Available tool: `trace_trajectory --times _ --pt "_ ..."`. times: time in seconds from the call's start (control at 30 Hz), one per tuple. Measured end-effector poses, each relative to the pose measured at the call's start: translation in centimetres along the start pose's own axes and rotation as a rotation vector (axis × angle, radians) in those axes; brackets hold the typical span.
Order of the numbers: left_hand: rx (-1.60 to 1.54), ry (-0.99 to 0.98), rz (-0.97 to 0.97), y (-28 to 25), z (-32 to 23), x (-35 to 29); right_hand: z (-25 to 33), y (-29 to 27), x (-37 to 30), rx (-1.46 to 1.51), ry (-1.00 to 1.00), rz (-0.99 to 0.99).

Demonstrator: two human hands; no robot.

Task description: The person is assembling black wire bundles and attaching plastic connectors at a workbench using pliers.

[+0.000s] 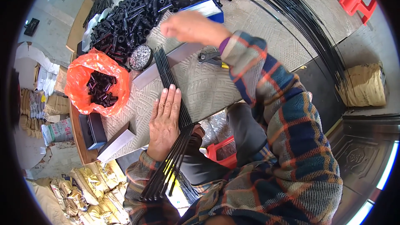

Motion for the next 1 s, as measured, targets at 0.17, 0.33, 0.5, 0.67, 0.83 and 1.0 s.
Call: trace_trajectory --times 0.17,0.33,0.5,0.67,0.83,1.0 --pt "-0.052 0.016 0.02 -0.6 -0.4 0.8 1.1 1.1 -1.1 0.045 0.081 0.08" --pt "-0.075 0.05 0.019 -0.5 -0.3 0.9 0.6 0.5 -1.7 0.028 0.157 0.078" --pt "-0.156 0.022 -0.027 -0.3 -0.2 0.8 0.1 1.1 -1.5 0.038 0.178 0.112" --pt "-0.184 0.029 -0.035 -0.1 -0.2 1.0 0.3 1.1 -1.6 0.014 0.194 0.122" --pt "-0.193 0.025 -0.022 -0.6 -0.1 0.6 0.6 1.1 -1.2 0.033 0.19 0.133" --pt "-0.139 0.019 0.013 -0.3 -0.1 0.5 0.7 1.6 -1.1 0.014 0.16 0.155"
Point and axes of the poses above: each hand's wrist, its own x-axis towards the middle knuckle, its own y-axis out of the palm, z = x × y, the point moved 5 cm from there along x, towards the middle knuckle, and after that the axes turned 8 degrees about z, right-handed, at the moved point
